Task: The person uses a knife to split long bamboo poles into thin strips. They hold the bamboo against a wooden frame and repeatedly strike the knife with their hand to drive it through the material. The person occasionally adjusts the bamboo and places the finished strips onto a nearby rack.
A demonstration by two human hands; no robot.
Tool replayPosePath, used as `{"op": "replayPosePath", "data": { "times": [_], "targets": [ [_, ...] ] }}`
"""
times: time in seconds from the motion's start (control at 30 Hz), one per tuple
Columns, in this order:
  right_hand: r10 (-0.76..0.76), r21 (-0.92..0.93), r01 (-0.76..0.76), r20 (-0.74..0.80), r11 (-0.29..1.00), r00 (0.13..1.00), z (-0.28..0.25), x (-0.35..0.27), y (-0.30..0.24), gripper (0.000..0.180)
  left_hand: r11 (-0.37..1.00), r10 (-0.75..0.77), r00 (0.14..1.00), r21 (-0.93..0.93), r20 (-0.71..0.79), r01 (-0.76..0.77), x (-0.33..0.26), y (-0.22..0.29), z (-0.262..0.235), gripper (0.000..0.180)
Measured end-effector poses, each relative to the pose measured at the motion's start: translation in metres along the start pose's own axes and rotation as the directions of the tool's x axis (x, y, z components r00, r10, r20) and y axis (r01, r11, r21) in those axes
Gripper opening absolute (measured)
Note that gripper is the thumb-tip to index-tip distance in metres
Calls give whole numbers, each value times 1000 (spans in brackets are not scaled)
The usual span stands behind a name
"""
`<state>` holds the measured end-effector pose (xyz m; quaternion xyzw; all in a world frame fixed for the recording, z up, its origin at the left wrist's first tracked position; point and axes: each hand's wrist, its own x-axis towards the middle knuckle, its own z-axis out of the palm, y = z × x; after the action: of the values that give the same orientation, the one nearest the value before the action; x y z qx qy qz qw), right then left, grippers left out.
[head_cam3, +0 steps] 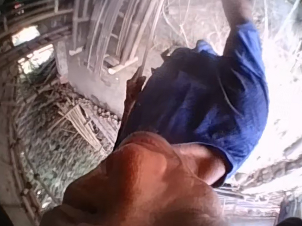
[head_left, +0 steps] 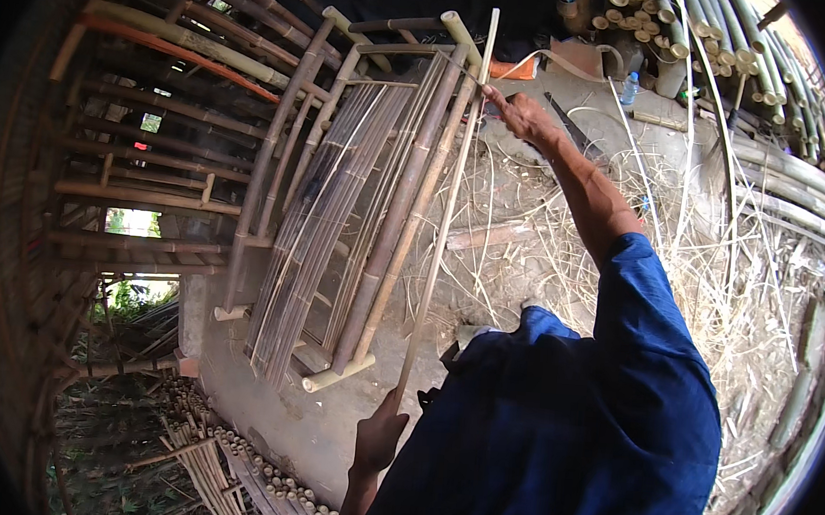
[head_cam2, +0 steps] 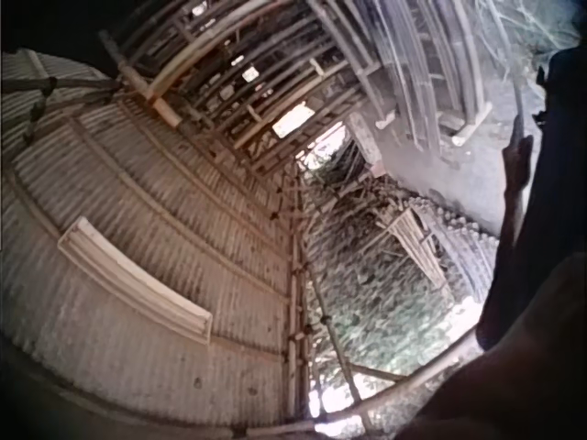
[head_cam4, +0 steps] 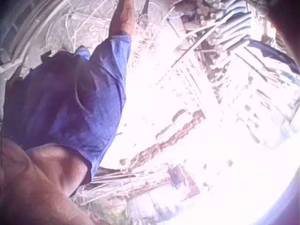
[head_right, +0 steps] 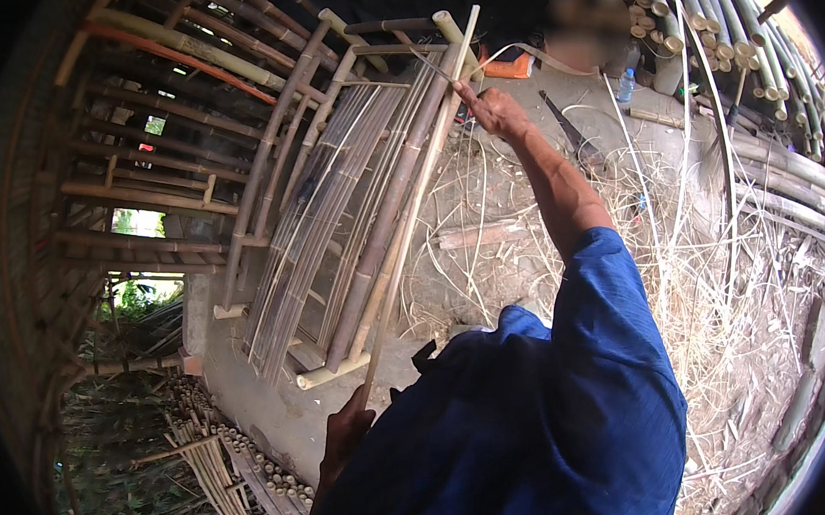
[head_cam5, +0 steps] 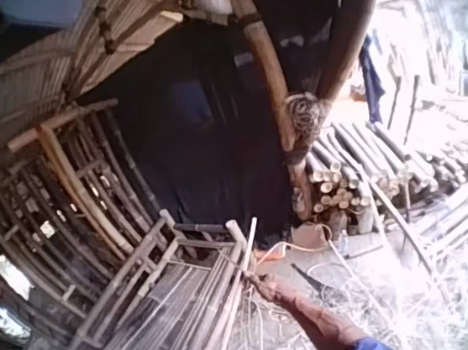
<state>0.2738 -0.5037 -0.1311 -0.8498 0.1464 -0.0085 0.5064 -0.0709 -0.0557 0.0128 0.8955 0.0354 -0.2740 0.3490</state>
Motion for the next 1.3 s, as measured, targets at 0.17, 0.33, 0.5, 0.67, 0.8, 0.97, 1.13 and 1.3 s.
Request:
{"op": "replayPosePath", "data": {
  "times": [0.17, 0.33, 0.5, 0.67, 0.8, 0.97, 1.13, 1.3],
  "targets": [
    [32, 856, -189, 199, 481, 980, 48, -21, -35, 32, 970, -197, 980, -137, 43, 201, 5, -34, 0, 44],
    [61, 795, -221, 227, 564, 972, 116, -79, -74, 34, 887, 196, 980, -432, 30, -164, 113, 9, 3, 45],
    [-348, -52, 362, 174, 931, 921, 139, -159, -92, 68, 782, 63, 998, -620, -27, -66, 203, 35, 2, 42],
    [-368, -392, 484, 335, 783, 867, 123, -138, -44, 82, 853, 60, 992, -510, -113, -109, 172, 19, 13, 39],
    [-62, -478, -31, -179, 878, 982, 29, -9, 49, 72, 963, 169, 982, -200, -78, -182, 93, 9, 16, 34],
    [-145, -492, 116, -21, 863, 989, 29, -24, -16, 79, 973, 228, 938, 94, -260, -211, 91, -30, 10, 29],
    [-268, -461, 595, 596, 658, 757, 126, -134, -35, 85, 944, 323, 869, 199, -376, -265, 118, -20, 8, 25],
    [-171, -807, -48, -183, 589, 968, 84, -26, 159, 66, 979, 147, 920, -80, -365, -188, 53, -95, -12, 23]
  ]
}}
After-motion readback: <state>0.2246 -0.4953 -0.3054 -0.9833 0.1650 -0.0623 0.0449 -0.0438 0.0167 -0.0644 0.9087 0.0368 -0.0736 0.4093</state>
